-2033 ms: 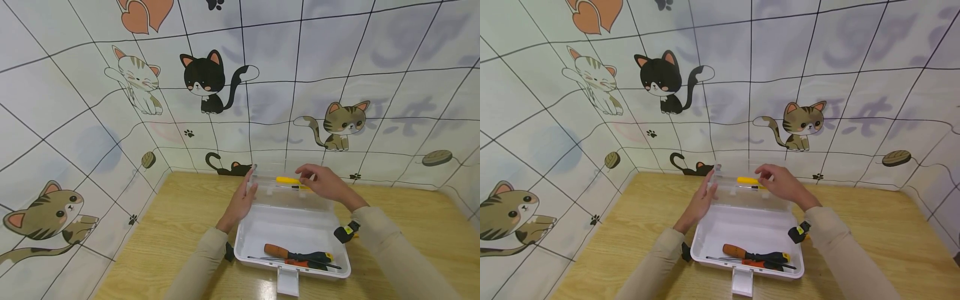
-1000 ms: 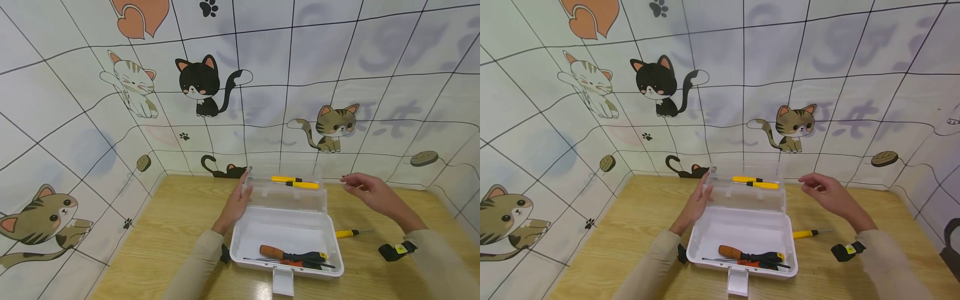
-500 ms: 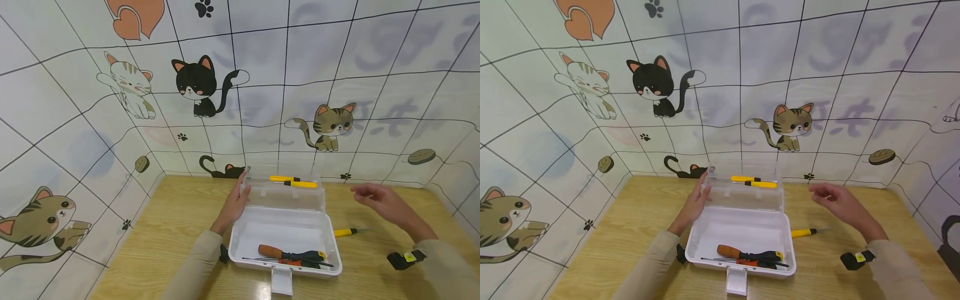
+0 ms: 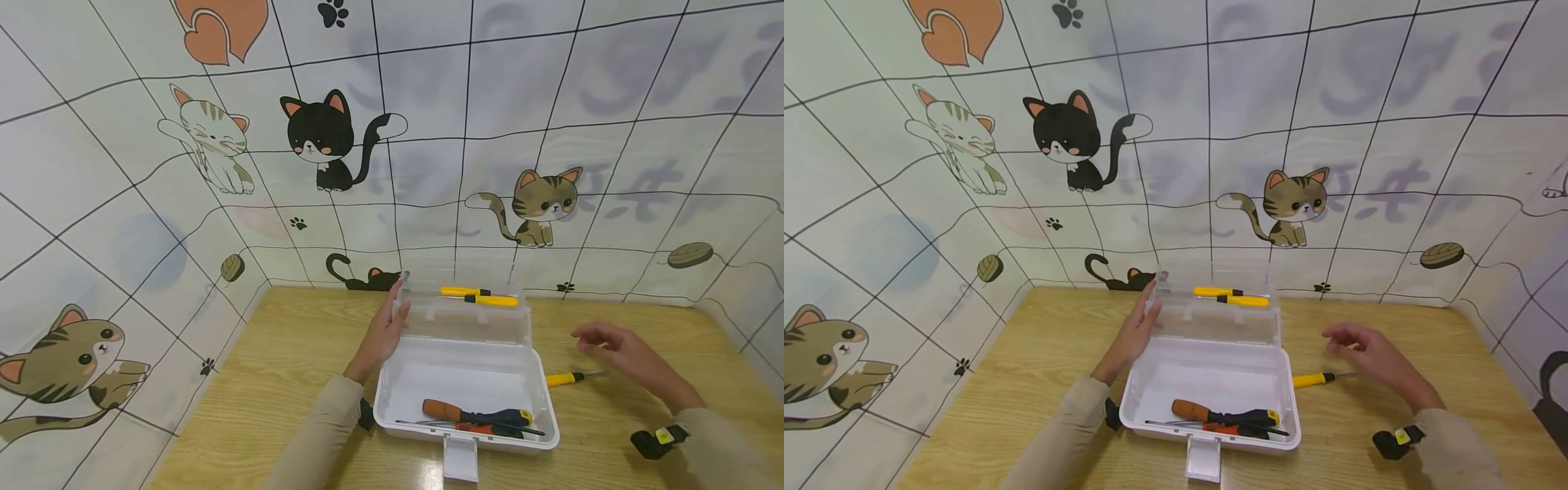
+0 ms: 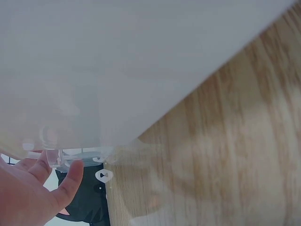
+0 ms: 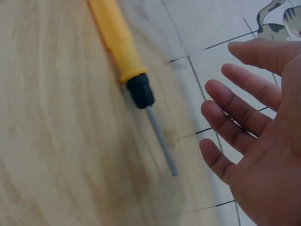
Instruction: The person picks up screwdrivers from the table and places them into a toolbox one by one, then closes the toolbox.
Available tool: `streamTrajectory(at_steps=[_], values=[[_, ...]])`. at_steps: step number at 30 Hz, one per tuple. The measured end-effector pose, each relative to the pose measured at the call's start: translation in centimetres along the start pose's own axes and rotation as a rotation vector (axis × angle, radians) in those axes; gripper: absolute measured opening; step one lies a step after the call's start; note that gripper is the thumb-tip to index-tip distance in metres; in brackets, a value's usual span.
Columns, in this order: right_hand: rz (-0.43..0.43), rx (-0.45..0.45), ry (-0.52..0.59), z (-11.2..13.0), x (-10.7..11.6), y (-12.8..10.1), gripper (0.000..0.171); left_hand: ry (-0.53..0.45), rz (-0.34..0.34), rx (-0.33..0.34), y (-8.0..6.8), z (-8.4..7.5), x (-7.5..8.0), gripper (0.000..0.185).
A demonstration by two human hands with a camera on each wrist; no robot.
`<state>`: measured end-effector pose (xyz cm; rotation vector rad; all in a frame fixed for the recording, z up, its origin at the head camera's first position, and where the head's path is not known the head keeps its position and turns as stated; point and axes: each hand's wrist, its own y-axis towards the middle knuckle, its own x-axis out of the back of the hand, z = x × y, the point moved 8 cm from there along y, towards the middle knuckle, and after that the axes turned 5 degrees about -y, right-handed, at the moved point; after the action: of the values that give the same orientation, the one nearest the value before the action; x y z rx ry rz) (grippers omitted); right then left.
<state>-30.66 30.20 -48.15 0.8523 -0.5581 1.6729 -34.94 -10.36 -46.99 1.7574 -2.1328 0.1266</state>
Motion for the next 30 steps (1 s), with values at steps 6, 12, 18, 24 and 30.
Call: streamTrajectory(at_steps=[6, 12, 18, 24, 30], values=[[0.036, 0.031, 0.038, -0.8, -1.4, -0.3, 0.027, 0.015, -0.005, 0.01, 0.2, 0.7, -0.1, 0.06], [0.086, -0.004, 0.041, -1.4, -2.5, -0.2, 0.031, 0.007, -0.001, 0.01, 0.2, 0.7, -0.1, 0.064], [0.104, 0.005, 0.058, -1.8, -3.2, -0.2, 0.032, 0.018, -0.004, 0.006, 0.3, 0.9, 0.0, 0.064], [0.163, -0.04, 0.1, -2.5, -4.2, -0.6, 0.037, 0.016, -0.002, 0.007, 0.3, 0.9, -0.1, 0.064], [0.143, 0.059, 0.152, -2.0, -4.6, -0.8, 0.034, 0.021, -0.003, 0.012, 0.3, 0.9, 0.0, 0.063]])
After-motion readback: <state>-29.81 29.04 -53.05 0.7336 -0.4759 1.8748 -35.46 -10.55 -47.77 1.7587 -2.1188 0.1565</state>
